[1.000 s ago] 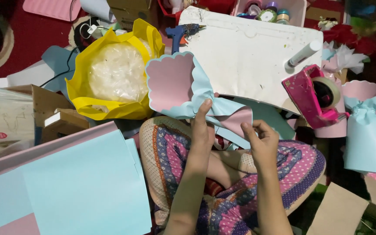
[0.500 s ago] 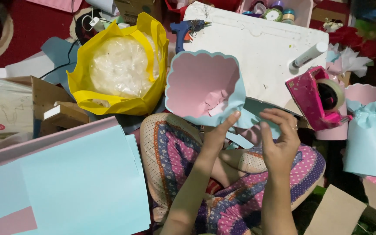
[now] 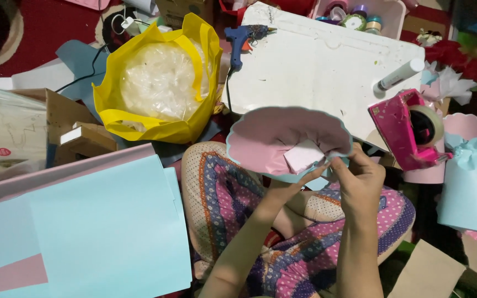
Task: Preparing and assembling decorative paper layers for a flower bouquet wrap, then moving the finished piece to a storage rack.
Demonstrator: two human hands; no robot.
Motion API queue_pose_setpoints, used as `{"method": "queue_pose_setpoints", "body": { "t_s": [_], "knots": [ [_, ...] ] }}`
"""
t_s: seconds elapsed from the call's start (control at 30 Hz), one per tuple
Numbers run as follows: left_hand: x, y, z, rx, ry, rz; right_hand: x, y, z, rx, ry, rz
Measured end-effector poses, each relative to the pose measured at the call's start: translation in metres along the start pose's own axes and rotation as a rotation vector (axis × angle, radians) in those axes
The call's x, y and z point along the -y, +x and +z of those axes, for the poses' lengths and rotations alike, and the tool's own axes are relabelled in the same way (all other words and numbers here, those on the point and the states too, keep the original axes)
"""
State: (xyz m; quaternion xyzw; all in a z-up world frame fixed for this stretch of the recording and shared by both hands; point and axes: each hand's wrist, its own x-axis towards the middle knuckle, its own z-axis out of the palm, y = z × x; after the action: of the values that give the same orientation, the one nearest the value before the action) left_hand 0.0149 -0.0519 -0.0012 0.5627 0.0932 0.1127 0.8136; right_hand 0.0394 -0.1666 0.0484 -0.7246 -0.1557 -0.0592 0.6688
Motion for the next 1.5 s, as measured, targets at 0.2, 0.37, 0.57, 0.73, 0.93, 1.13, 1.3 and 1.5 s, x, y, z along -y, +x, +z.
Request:
{"method": "queue_pose_setpoints", "body": {
  "t_s": [0.2,0.37,0.57,0.73,0.93,1.13,1.3,1.5],
  "knots": [
    [-0.005,0.000,-0.012,0.085,0.047,0.033,0.010,0.005,-0.004,0.089,-0.095,-0.094],
    [-0.007,-0.001,-0.017,0.160,0.075,0.046,0.025,0.007,-0.007,0.111,-0.123,-0.097],
    [-0.012,-0.001,-0.029,0.262,0.114,0.073,0.016,0.004,-0.008,0.106,-0.168,-0.099],
    [0.008,0.014,-0.019,0.067,-0.008,-0.014,0.011,0.008,0.006,0.138,-0.192,-0.061],
    [0.019,0.016,-0.029,-0.095,0.031,-0.108,0.026,0.015,0.007,0.107,-0.307,0.069],
    [0.008,0.009,-0.029,-0.102,0.108,-0.235,0.024,0.029,-0.003,0.030,-0.262,-0.080],
    [-0.015,0.005,-0.027,-0.049,0.117,-0.513,0.043,0.046,-0.001,0.056,-0.443,-0.302],
    [0.007,0.006,-0.021,0.054,0.253,-0.007,0.075,0.056,0.036,0.718,-0.896,0.121]
  ]
}}
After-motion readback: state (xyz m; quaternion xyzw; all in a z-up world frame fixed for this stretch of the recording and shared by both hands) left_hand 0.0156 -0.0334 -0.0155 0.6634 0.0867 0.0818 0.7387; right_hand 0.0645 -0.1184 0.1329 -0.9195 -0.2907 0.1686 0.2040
